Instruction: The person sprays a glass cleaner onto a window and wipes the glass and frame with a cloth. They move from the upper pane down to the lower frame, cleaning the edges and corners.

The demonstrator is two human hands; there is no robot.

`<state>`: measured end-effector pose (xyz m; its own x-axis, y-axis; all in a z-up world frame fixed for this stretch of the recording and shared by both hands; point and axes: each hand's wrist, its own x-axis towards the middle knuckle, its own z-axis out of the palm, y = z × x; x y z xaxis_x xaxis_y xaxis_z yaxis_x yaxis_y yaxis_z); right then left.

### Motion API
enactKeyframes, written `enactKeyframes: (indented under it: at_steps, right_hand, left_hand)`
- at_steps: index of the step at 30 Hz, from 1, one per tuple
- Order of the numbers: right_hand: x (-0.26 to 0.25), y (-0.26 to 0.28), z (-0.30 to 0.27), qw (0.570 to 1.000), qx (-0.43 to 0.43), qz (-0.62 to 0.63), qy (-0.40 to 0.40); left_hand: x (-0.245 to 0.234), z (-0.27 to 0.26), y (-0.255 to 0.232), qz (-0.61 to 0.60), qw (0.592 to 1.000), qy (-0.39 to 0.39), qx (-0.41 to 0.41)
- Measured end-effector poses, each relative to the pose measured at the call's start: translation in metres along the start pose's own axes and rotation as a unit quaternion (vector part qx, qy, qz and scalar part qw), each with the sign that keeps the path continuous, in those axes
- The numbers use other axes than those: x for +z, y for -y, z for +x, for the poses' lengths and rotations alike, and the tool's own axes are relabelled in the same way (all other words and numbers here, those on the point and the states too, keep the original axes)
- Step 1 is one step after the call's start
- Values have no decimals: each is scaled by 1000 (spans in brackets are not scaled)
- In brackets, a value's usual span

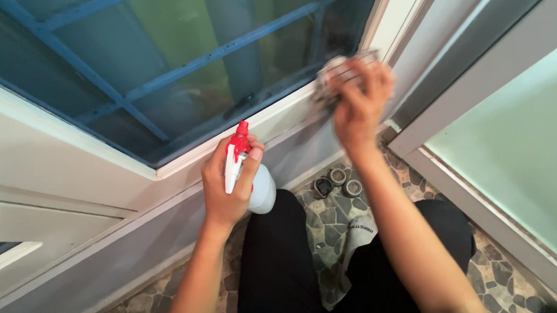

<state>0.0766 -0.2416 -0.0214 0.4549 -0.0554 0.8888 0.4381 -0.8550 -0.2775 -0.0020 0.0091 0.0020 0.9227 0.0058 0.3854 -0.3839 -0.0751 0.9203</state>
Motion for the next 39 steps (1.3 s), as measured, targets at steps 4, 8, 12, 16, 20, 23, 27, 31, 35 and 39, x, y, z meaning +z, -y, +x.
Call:
enactKeyframes:
  at_steps: [4, 8, 12, 16, 20, 23, 27, 31, 35, 39]
  right_hand:
    - [-2, -1, 4, 997, 55, -12, -48]
    - [10, 44, -16, 1000, -14, 13, 9]
    - [13, 54, -25, 998, -35, 46, 37]
    - [4, 17, -2, 1000, 16, -4, -16]
    - [3, 11, 6, 993, 87, -58, -55]
    - [10, 31, -4, 993, 111, -12, -47]
    - [13, 61, -9, 996, 88, 29, -12]
    - [2, 89, -7, 993, 28, 90, 71]
    - [-2, 80, 1, 993, -29, 75, 83]
    - [-5, 37, 13, 999, 5, 27, 33]
  left_hand:
    - [-3, 3, 0, 17, 999, 22, -39]
    - [-3, 8, 0, 36, 999, 29, -15]
    - [2, 8, 0, 25, 999, 26, -26]
    - [2, 8, -4, 25, 999, 27, -24]
    - [-1, 9, -9, 25, 999, 36, -19]
    - [-1, 10, -8, 27, 999, 34, -21]
    - [-1, 10, -5, -10, 999, 30, -41]
    - [4, 12, -6, -55, 997, 16, -53]
    - [3, 12, -5, -44, 998, 20, -44]
    - [-5, 10, -7, 12, 998, 34, -42]
